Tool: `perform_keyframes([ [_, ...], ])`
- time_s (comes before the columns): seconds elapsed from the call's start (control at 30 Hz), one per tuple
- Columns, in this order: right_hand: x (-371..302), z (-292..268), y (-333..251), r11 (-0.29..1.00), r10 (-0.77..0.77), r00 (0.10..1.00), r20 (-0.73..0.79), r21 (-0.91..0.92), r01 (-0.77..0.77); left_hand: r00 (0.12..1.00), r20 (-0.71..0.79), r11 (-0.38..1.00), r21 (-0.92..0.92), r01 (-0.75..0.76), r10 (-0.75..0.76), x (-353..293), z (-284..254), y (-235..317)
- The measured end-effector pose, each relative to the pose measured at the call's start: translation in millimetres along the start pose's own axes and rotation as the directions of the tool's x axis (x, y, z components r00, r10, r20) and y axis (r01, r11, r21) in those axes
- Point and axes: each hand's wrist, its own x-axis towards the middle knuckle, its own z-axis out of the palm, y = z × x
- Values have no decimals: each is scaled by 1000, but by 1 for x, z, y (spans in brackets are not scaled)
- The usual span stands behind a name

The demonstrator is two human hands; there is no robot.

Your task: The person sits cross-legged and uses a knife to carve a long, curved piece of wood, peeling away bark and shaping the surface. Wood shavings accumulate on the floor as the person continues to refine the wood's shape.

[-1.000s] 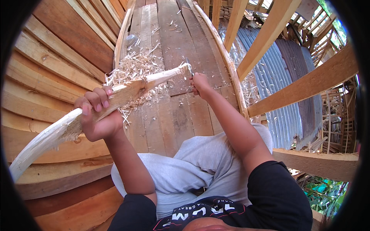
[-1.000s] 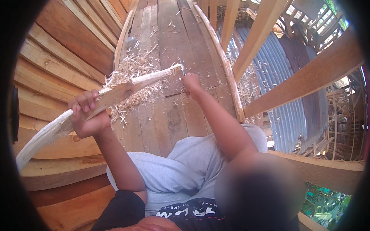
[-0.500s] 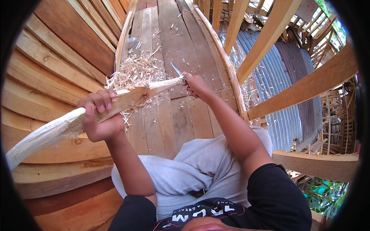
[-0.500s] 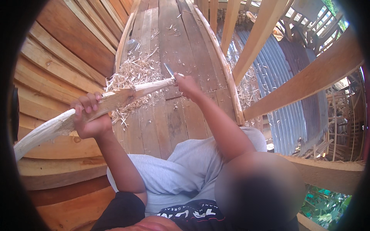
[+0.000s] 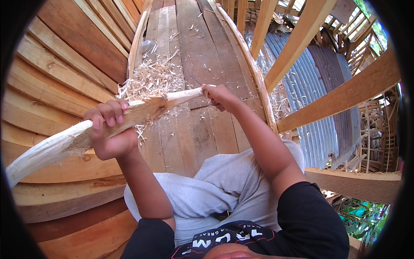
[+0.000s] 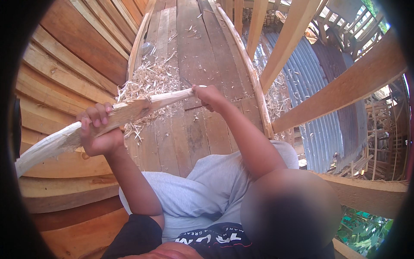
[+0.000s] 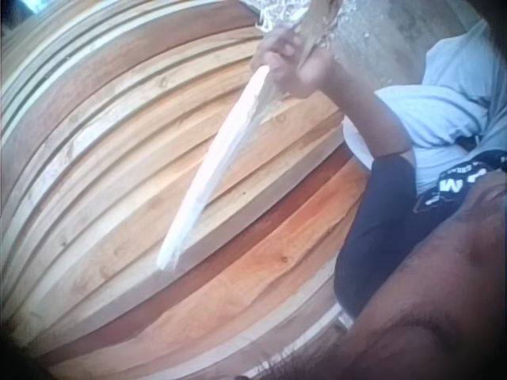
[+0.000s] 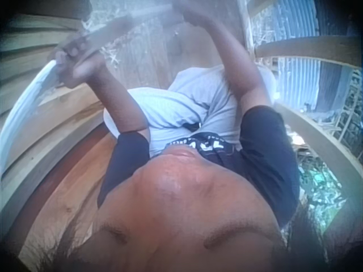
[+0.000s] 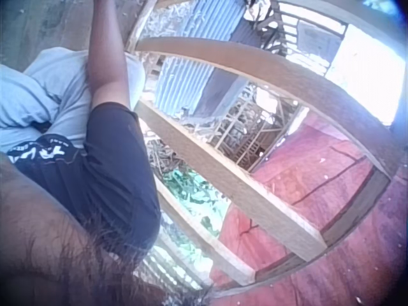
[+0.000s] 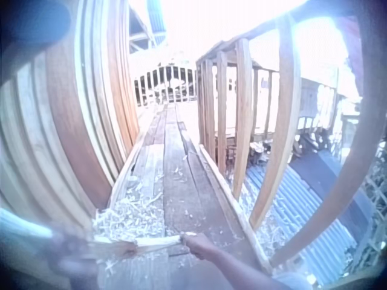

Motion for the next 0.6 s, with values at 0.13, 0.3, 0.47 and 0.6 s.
perform_keyframes([
  [0.13, 3, -7, 2, 993, 36, 986, 166, 106, -54, 1000, 16, 1000, -5, -2, 2, 2, -3, 2],
  [0.3, 7, -9, 4, 982, 24, 971, 239, 177, -68, 1000, 30, 1000, -28, 1, 0, 3, -6, 3],
  [0.47, 7, -15, 1, 939, 0, 956, 292, 330, -101, 1000, 14, 999, -45, 2, -2, 4, -8, 6],
  [0.6, 6, -28, -4, 949, -90, 995, 49, 306, 71, 1000, 11, 1000, -20, 13, -13, 8, -16, 12],
])
